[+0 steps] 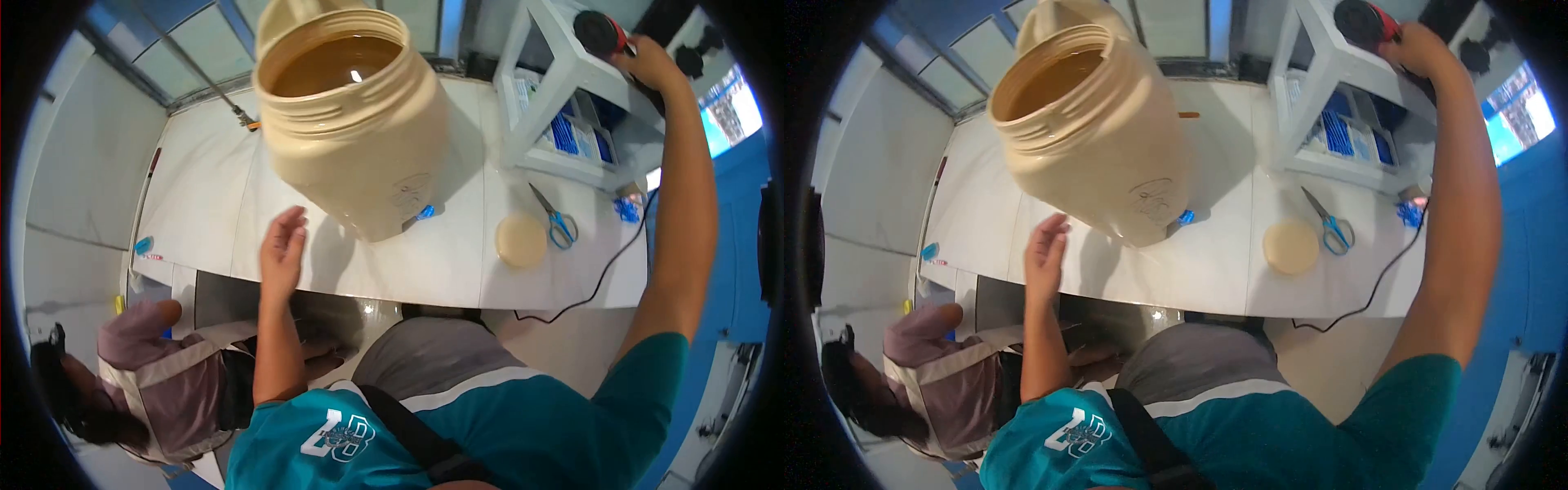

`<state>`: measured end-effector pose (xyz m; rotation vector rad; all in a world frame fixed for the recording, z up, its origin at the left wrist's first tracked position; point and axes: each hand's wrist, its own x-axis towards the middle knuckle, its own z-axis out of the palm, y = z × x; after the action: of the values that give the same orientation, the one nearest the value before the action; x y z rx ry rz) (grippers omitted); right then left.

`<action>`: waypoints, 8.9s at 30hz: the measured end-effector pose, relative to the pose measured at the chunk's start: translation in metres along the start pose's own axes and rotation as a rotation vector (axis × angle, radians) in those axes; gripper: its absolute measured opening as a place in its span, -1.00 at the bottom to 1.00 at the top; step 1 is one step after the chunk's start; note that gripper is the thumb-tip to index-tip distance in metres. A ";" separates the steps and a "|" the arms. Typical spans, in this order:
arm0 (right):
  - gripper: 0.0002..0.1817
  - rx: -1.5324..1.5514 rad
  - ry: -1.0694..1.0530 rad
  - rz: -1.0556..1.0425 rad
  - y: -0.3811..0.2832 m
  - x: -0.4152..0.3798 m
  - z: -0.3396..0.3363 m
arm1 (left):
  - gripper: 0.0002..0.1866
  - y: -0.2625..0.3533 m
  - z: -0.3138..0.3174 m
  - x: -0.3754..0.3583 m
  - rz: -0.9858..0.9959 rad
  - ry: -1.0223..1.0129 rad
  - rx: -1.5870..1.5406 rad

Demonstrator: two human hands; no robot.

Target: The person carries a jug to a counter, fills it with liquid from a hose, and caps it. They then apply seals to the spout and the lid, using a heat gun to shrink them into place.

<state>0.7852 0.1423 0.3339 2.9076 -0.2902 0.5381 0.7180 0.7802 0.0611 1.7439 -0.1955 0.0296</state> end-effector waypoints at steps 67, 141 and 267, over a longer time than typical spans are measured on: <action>-0.64 -0.103 -0.512 -0.125 -0.100 -0.045 0.221 | -0.15 0.323 0.089 0.096 0.198 -0.206 1.189; -0.64 0.207 -0.321 0.049 -0.061 0.011 0.286 | -0.76 0.072 0.174 -0.144 -0.068 0.170 0.519; 0.11 0.882 0.241 -0.564 -0.196 -0.048 -0.034 | 0.44 0.293 0.034 0.088 0.561 -0.033 0.630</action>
<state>0.7731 0.3459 0.3223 3.3869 1.0175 1.0982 0.7588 0.6875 0.3518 2.2583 -0.7594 0.5190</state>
